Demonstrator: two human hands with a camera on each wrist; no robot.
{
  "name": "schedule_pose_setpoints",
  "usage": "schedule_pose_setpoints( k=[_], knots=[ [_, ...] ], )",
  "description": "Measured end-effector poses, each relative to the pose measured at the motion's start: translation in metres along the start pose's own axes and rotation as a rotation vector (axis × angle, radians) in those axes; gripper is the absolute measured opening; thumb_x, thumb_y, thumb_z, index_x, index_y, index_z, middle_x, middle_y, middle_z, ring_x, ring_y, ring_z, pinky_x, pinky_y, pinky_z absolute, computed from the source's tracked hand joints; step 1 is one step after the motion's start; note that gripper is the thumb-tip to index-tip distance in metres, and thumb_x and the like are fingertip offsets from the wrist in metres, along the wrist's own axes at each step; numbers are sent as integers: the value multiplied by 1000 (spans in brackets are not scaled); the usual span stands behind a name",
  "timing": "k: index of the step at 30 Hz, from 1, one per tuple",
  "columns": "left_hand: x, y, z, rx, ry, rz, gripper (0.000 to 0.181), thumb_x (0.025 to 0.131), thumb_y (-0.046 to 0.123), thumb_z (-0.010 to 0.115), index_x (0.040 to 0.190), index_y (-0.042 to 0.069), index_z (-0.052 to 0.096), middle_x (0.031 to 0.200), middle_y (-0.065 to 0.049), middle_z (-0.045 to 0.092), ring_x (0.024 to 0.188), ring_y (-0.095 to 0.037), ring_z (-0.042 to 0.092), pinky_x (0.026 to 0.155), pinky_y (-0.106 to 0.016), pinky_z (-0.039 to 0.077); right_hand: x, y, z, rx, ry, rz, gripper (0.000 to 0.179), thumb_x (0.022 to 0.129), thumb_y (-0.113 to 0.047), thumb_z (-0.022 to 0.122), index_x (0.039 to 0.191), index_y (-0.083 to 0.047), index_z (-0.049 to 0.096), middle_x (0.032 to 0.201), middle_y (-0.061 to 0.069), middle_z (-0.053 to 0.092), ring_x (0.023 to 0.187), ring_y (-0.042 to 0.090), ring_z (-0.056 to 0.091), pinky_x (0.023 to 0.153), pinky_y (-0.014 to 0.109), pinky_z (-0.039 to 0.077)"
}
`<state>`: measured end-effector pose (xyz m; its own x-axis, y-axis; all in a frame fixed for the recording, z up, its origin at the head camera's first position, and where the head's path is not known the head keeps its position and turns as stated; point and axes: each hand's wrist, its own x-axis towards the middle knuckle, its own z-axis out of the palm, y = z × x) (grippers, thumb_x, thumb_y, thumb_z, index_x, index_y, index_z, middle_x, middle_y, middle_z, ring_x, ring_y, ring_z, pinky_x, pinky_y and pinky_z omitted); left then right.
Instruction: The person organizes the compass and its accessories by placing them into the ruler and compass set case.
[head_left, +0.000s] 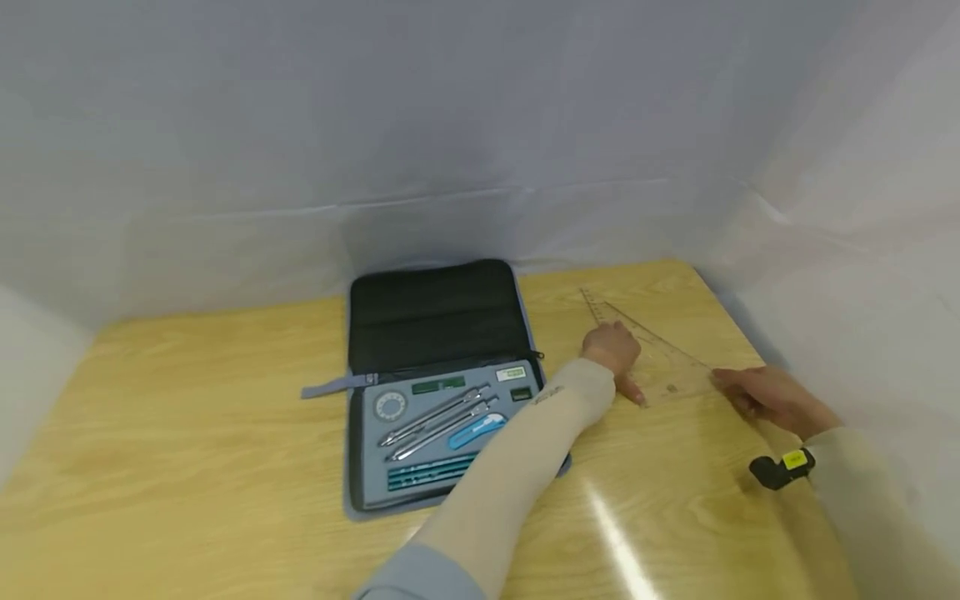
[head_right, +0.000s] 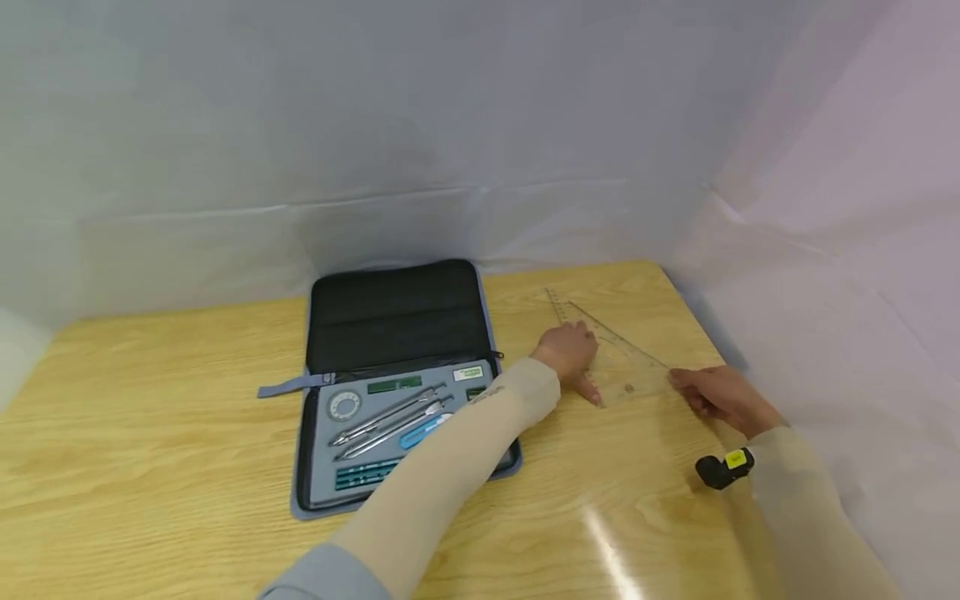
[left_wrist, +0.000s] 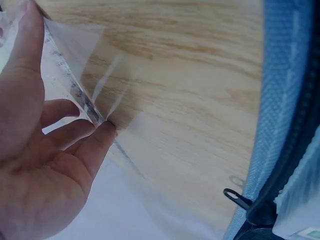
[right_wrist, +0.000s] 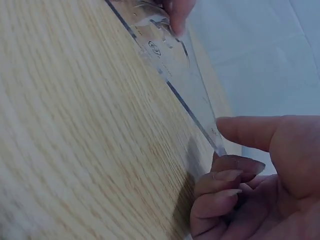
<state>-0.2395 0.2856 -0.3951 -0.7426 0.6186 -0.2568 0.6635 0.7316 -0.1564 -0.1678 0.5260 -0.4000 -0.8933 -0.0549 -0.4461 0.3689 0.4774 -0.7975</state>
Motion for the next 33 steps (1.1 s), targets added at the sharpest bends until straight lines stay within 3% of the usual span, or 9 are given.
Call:
schedule_pose_setpoints(
  k=[5, 9, 13, 17, 23, 28, 33],
  knots=[
    [1, 8, 1, -21, 7, -8, 103, 62, 81, 59, 142, 19, 46, 131, -8, 46, 113, -20, 49, 84, -28, 49, -1, 9, -5, 123, -26, -49, 27, 102, -27, 46, 83, -9, 50, 69, -1, 44, 59, 10, 43, 54, 26, 41],
    [3, 14, -3, -32, -4, -19, 106, 62, 81, 58, 146, 18, 41, 142, -10, 37, 120, -22, 45, 88, -29, 47, -3, 14, -5, 364, -10, -93, 17, 102, -20, 48, 98, -5, 55, 83, 3, 63, 73, 11, 63, 66, 25, 54],
    [6, 15, -4, -53, -22, -38, 108, 64, 79, 59, 149, 19, 34, 151, -10, 26, 131, -24, 37, 94, -29, 43, 0, 15, -3, 679, -152, -111, 22, 103, -12, 43, 105, 1, 60, 99, 14, 69, 93, 19, 68, 83, 29, 51],
    [7, 16, -1, -44, -25, -44, 113, 62, 81, 57, 151, 17, 29, 152, -9, 25, 132, -23, 35, 95, -28, 43, 3, 18, 1, 864, -252, -75, 30, 104, -7, 37, 105, 3, 65, 104, 17, 68, 99, 23, 66, 90, 32, 48],
    [7, 13, 1, -88, -25, -37, 114, 64, 82, 56, 153, 17, 22, 154, -6, 21, 136, -20, 30, 96, -24, 42, 7, 23, 1, 906, -282, -158, 32, 104, -5, 34, 105, 1, 66, 106, 18, 67, 100, 24, 66, 89, 33, 48],
    [7, -3, 1, -327, -26, -28, 91, 77, 73, 54, 149, 22, 33, 154, 0, 22, 134, -14, 32, 96, -23, 40, 11, 18, -1, 840, -290, -279, 35, 104, -5, 31, 106, -2, 67, 105, 16, 68, 97, 23, 67, 85, 32, 51],
    [7, -25, -8, -513, 28, 3, 69, 90, 63, 45, 146, 24, 37, 155, 4, 20, 138, -10, 26, 101, -23, 34, 10, 8, -4, 779, -167, -337, 27, 102, -6, 40, 104, -9, 68, 97, 13, 70, 87, 21, 69, 78, 30, 53]
  ],
)
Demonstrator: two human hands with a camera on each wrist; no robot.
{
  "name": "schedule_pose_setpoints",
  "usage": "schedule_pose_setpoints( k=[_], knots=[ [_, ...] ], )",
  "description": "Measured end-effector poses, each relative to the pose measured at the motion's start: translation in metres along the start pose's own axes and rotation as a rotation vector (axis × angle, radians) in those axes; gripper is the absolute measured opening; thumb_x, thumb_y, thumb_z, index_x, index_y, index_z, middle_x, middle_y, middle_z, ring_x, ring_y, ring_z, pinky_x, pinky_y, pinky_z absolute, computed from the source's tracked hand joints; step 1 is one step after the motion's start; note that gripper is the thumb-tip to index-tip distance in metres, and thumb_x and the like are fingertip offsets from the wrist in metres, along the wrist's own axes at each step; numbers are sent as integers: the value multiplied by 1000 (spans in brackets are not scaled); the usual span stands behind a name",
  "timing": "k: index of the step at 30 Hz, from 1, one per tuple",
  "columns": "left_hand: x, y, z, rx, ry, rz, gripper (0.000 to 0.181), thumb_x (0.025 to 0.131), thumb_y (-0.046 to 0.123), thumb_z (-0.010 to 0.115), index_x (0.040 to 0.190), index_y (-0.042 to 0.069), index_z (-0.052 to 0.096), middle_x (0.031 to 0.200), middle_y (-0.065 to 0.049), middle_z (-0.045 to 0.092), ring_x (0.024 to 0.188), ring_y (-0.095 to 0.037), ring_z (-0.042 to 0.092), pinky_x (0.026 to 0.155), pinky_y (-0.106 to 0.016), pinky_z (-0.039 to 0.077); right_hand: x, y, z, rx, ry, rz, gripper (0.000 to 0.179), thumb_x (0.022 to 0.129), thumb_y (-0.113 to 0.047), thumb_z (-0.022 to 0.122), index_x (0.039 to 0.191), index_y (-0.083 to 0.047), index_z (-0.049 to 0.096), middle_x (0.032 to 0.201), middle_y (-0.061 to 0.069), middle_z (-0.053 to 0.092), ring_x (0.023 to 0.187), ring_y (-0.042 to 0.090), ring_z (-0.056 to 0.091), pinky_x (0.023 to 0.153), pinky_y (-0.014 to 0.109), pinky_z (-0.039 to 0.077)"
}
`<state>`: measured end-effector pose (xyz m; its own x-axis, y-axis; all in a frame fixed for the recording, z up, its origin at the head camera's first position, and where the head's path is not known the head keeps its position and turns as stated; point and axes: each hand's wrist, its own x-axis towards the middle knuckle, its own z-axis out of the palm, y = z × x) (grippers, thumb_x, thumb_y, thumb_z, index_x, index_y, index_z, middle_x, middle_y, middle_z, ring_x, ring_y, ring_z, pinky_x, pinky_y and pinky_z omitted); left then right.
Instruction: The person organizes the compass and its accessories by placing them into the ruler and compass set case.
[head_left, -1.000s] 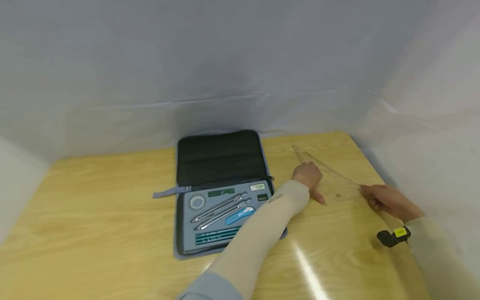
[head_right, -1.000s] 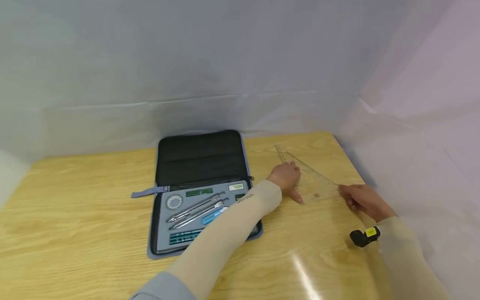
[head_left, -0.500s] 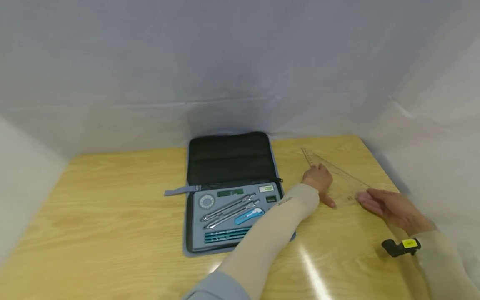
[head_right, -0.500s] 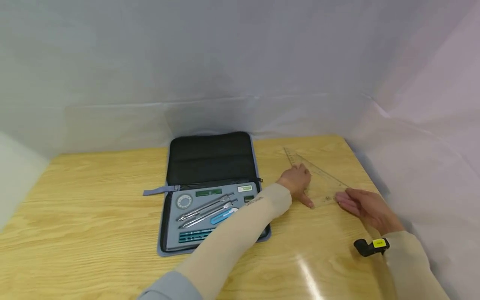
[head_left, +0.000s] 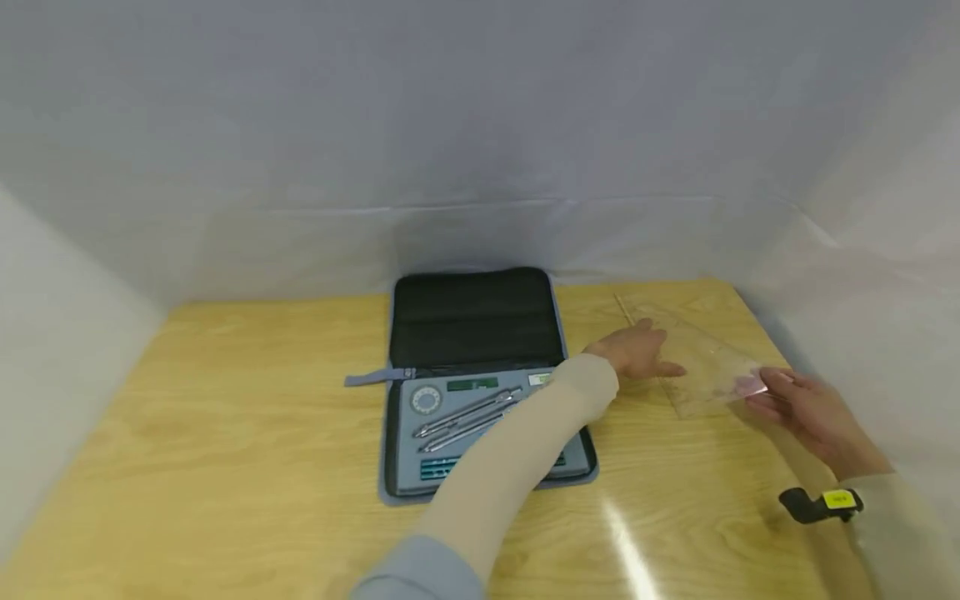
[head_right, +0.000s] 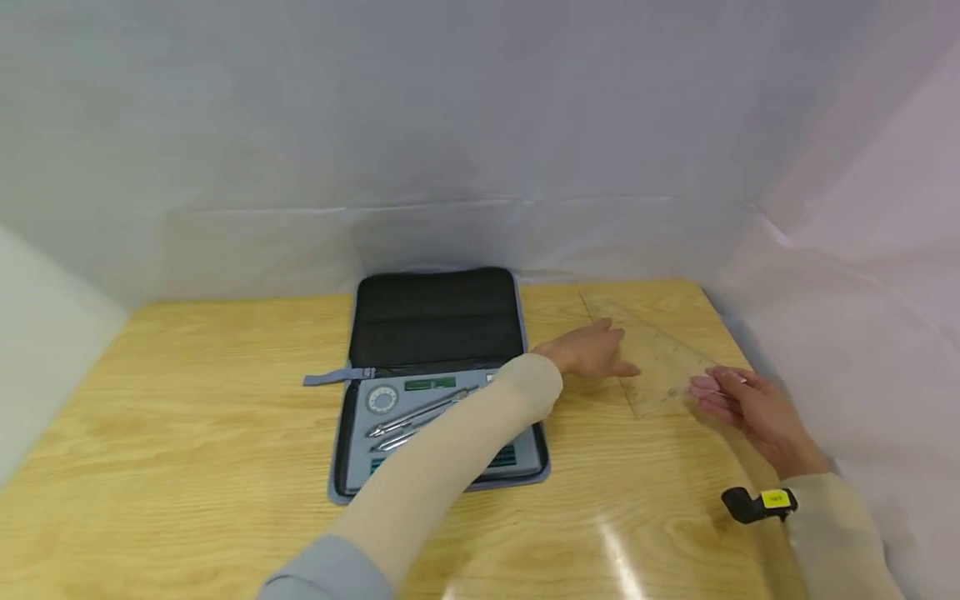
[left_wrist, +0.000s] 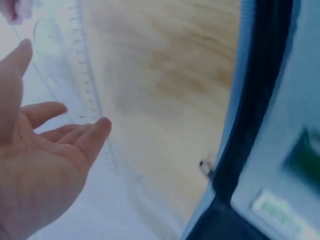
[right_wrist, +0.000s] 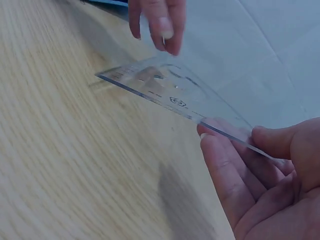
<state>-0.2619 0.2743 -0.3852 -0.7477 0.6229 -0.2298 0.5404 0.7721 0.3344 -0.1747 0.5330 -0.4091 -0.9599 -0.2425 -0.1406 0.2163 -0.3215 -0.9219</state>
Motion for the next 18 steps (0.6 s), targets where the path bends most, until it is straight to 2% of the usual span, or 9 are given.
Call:
schedule_pose_setpoints(
  k=[3, 6, 11, 18],
  knots=[
    [-2, -8, -10, -50, 72, 65, 68, 94, 57, 44, 151, 22, 29, 154, 4, 24, 138, -8, 24, 106, -22, 28, 0, -5, 2, -26, 20, -42, 22, 101, -8, 44, 107, -10, 65, 100, 12, 70, 90, 21, 69, 79, 30, 53],
    [-7, -18, -19, -74, 157, 99, 63, 97, 51, 43, 150, 21, 30, 151, 5, 30, 137, -8, 27, 106, -22, 27, -1, -8, 0, -4, -26, -90, 24, 102, -8, 40, 113, -6, 62, 107, 14, 68, 97, 23, 67, 83, 32, 51],
    [-22, -44, -34, -165, 279, 69, 55, 99, 47, 42, 148, 23, 35, 150, 8, 33, 136, -8, 30, 106, -24, 28, 0, -10, -4, 103, -130, -152, 33, 103, -3, 31, 119, -1, 59, 112, 18, 66, 102, 28, 64, 86, 36, 49],
    [-58, -95, -54, -292, 482, -25, 45, 100, 39, 47, 142, 22, 46, 142, 4, 45, 123, -13, 47, 98, -33, 40, 15, -12, -1, 27, -149, -249, 30, 103, -2, 31, 123, 1, 54, 114, 15, 65, 103, 25, 64, 84, 33, 51]
  ],
)
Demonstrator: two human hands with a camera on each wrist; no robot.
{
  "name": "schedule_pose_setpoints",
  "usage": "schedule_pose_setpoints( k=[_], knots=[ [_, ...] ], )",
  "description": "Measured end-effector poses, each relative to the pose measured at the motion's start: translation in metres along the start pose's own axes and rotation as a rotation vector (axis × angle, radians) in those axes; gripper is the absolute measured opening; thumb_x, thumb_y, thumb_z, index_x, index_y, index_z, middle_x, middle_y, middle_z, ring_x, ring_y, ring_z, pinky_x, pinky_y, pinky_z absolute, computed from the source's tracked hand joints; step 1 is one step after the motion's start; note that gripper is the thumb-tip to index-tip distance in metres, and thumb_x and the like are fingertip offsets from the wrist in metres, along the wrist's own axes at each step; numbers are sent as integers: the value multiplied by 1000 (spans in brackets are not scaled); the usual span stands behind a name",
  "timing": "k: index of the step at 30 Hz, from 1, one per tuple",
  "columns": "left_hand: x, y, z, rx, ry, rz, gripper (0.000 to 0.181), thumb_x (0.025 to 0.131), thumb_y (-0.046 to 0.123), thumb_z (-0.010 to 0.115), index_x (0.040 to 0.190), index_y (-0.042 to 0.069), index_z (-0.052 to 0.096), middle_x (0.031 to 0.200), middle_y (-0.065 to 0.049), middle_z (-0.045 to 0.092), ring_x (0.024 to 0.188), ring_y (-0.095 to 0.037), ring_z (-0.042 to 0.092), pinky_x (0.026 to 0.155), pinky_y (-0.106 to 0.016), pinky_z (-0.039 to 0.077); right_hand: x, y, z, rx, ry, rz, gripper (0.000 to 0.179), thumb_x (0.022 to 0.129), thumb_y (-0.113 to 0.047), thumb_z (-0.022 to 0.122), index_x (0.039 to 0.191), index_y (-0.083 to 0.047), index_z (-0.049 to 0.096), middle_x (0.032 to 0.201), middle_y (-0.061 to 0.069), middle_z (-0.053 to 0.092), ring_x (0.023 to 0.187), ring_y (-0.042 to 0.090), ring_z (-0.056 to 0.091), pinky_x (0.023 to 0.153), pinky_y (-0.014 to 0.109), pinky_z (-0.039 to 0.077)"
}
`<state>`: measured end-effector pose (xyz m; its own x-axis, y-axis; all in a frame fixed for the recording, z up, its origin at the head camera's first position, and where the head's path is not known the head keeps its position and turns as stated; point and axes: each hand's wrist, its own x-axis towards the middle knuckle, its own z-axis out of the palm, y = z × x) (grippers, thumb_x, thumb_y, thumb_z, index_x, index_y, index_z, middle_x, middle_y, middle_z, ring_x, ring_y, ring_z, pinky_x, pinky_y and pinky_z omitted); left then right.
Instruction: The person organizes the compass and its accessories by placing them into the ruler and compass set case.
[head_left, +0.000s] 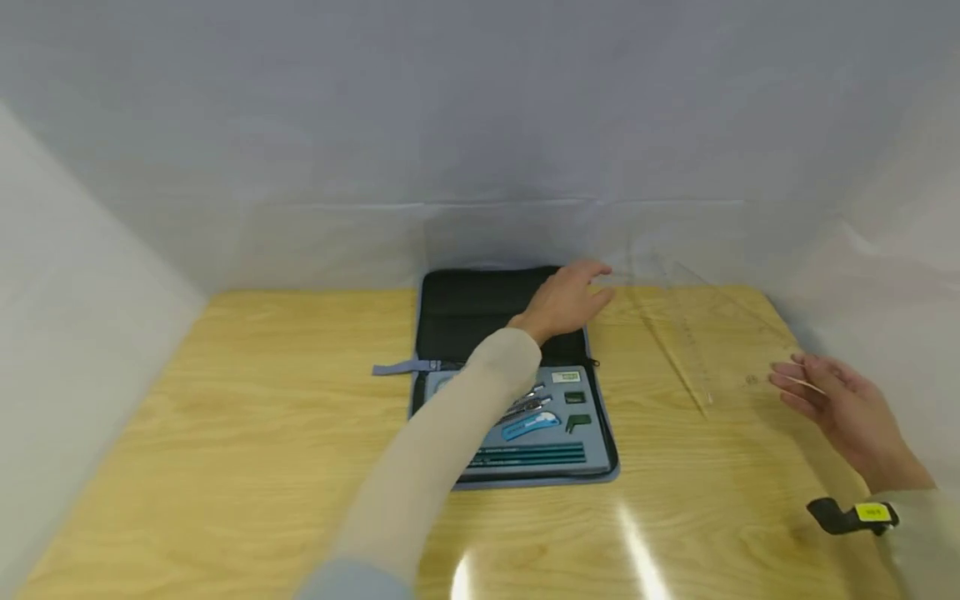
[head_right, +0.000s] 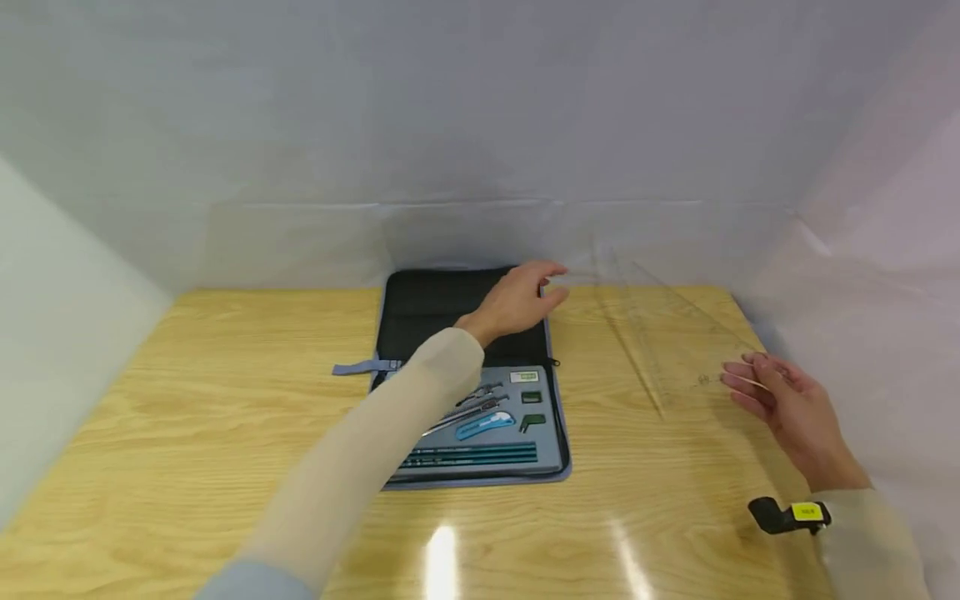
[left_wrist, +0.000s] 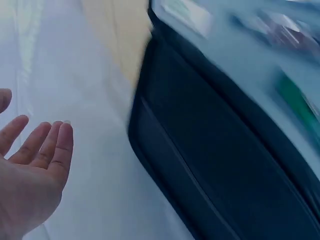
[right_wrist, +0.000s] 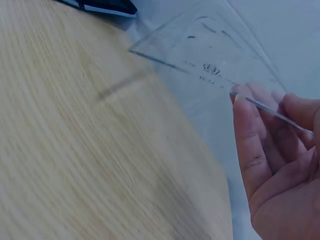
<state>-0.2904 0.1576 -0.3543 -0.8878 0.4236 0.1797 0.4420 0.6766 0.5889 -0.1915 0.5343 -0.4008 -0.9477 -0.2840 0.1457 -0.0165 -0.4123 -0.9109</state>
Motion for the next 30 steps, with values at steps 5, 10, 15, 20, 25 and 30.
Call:
schedule_pose_setpoints(
  k=[5, 10, 15, 20, 25, 30],
  knots=[
    [-19, -41, -33, -10, 148, -88, 42, 100, 34, 49, 138, 17, 51, 136, -2, 50, 120, -18, 49, 97, -36, 41, 19, 2, 3, 67, -55, -1, 32, 104, -2, 27, 123, 2, 53, 118, 17, 63, 105, 26, 63, 84, 32, 51],
    [-38, -82, -54, -25, 263, -164, 41, 99, 29, 51, 135, 11, 53, 133, -6, 53, 121, -21, 49, 99, -37, 39, 34, 7, 9, 67, -128, -6, 34, 104, -2, 24, 123, 2, 52, 119, 18, 63, 105, 26, 63, 84, 32, 50],
    [-55, -113, -64, -43, 318, -229, 40, 98, 25, 52, 133, 5, 53, 132, -11, 54, 121, -24, 49, 101, -37, 37, 43, 9, 15, 51, -142, -23, 33, 104, -2, 25, 126, 1, 50, 118, 16, 64, 105, 25, 63, 84, 32, 50],
    [-68, -129, -68, -134, 351, -281, 39, 98, 22, 52, 133, 4, 53, 131, -14, 54, 118, -27, 50, 99, -39, 38, 52, 11, 21, 55, -172, -35, 34, 104, -1, 24, 125, 3, 51, 117, 17, 64, 106, 26, 63, 84, 32, 50],
    [-77, -141, -67, -193, 372, -324, 40, 97, 18, 52, 133, 0, 51, 132, -18, 51, 119, -33, 49, 98, -41, 39, 64, 13, 33, 30, -201, -53, 35, 103, 1, 24, 126, 4, 50, 119, 17, 63, 108, 25, 62, 86, 32, 48],
    [-83, -150, -62, -282, 335, -428, 46, 98, 18, 50, 138, -4, 43, 136, -22, 46, 121, -35, 46, 99, -43, 38, 78, 14, 50, -7, -180, -48, 31, 103, -2, 30, 128, 3, 47, 119, 16, 63, 108, 24, 62, 86, 32, 49]
  ],
)
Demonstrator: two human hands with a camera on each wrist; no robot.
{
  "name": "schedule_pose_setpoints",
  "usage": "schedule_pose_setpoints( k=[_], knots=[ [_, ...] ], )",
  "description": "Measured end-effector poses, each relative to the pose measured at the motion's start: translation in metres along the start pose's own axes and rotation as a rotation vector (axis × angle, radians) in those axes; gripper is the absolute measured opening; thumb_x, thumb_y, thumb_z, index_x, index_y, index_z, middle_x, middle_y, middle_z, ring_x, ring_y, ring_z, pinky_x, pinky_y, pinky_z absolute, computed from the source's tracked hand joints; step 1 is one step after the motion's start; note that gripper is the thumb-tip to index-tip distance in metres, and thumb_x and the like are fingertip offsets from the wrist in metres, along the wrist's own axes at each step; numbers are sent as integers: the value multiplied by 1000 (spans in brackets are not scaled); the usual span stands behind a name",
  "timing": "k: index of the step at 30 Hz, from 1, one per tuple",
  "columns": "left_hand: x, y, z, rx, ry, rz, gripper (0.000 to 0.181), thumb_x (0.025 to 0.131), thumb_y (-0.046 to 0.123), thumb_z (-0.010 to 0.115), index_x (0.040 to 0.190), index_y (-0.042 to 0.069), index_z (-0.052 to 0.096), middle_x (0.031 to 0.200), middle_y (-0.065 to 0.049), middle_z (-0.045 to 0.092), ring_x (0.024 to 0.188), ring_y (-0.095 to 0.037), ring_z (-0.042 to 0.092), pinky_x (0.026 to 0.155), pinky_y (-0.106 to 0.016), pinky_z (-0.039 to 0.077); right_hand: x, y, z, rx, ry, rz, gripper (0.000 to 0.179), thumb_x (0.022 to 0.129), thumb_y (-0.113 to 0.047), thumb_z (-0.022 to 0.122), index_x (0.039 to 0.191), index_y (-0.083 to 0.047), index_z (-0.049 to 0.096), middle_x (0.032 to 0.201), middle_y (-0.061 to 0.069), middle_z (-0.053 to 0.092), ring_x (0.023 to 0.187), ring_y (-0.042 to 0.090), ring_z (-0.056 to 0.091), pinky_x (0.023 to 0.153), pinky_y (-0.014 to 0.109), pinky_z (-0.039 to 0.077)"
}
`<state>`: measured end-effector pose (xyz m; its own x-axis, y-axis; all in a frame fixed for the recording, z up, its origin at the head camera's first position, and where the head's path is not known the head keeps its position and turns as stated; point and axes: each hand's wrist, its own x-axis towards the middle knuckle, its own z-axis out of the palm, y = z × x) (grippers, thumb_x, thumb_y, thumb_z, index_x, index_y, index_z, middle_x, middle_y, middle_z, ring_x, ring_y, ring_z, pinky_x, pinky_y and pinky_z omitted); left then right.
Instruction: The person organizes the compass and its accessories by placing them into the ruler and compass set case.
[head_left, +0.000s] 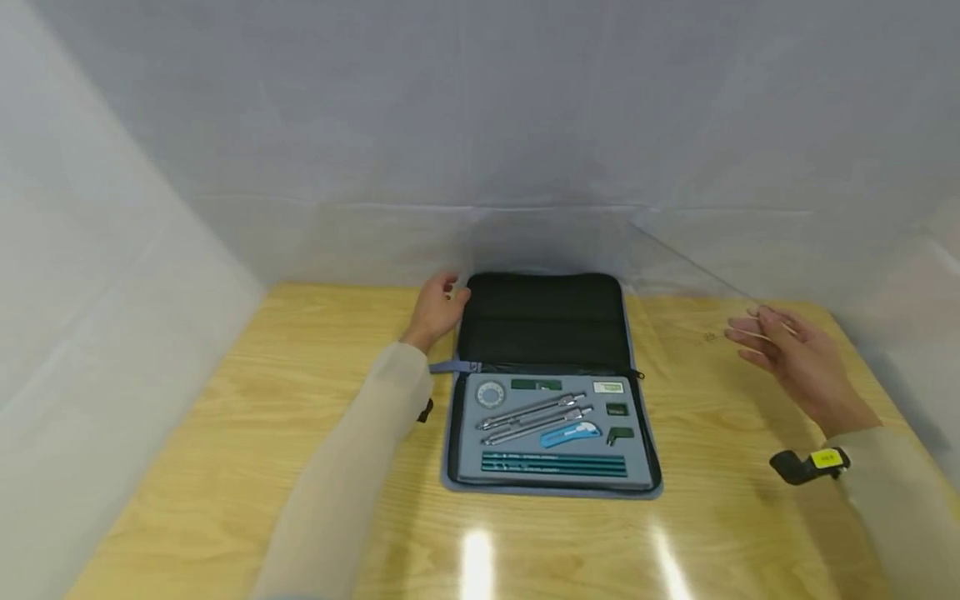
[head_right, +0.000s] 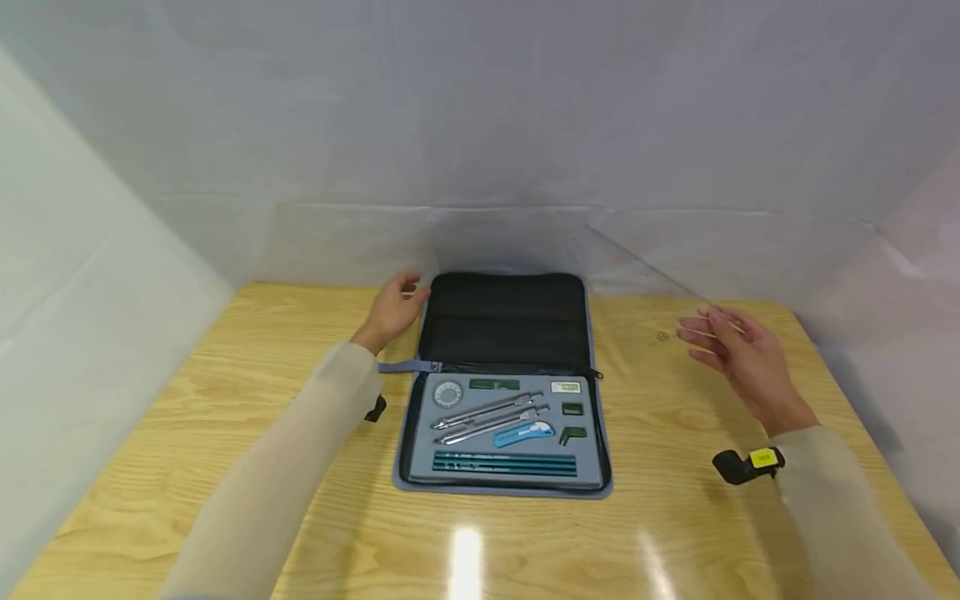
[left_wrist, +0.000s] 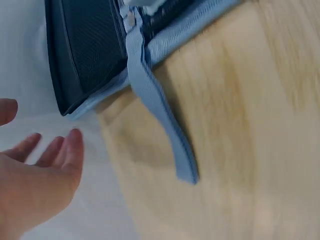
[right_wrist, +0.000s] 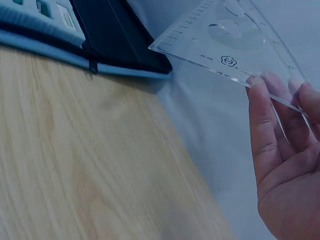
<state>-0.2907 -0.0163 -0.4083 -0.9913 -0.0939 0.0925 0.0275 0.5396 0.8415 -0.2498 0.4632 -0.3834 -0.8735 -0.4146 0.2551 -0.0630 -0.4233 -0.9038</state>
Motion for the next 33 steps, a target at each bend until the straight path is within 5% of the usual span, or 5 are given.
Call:
schedule_pose_setpoints(
  k=[7, 15, 24, 33],
  knots=[
    [2, -9, 8, -176, -59, -199, 56, 100, 24, 47, 144, -7, 31, 140, -26, 40, 124, -34, 44, 101, -42, 37, 14, 9, 14, 1, -15, -34, 29, 103, 0, 30, 122, 5, 51, 115, 17, 65, 104, 26, 63, 85, 33, 50],
    [6, -20, 11, -561, -42, -417, 46, 101, 24, 45, 141, 1, 40, 114, -14, 52, 80, -18, 56, 73, -31, 49, 17, 17, 19, -2, 11, -20, 26, 103, -3, 34, 123, 5, 49, 113, 16, 66, 102, 25, 64, 82, 33, 51],
    [7, -20, 5, -686, -8, -388, 39, 100, 21, 48, 133, 1, 48, 68, 0, 41, 49, -9, 39, 43, -22, 35, 13, 19, 16, 65, -3, -13, 29, 103, -3, 31, 124, 4, 50, 115, 17, 65, 104, 26, 64, 83, 33, 51],
    [7, -13, -1, -630, 3, -369, 48, 100, 41, 45, 135, 8, 47, 80, -1, 45, 60, -11, 43, 53, -24, 38, 16, 20, 15, 121, -27, -7, 28, 103, -2, 30, 124, 6, 47, 117, 18, 64, 104, 27, 63, 84, 33, 50]
  ],
)
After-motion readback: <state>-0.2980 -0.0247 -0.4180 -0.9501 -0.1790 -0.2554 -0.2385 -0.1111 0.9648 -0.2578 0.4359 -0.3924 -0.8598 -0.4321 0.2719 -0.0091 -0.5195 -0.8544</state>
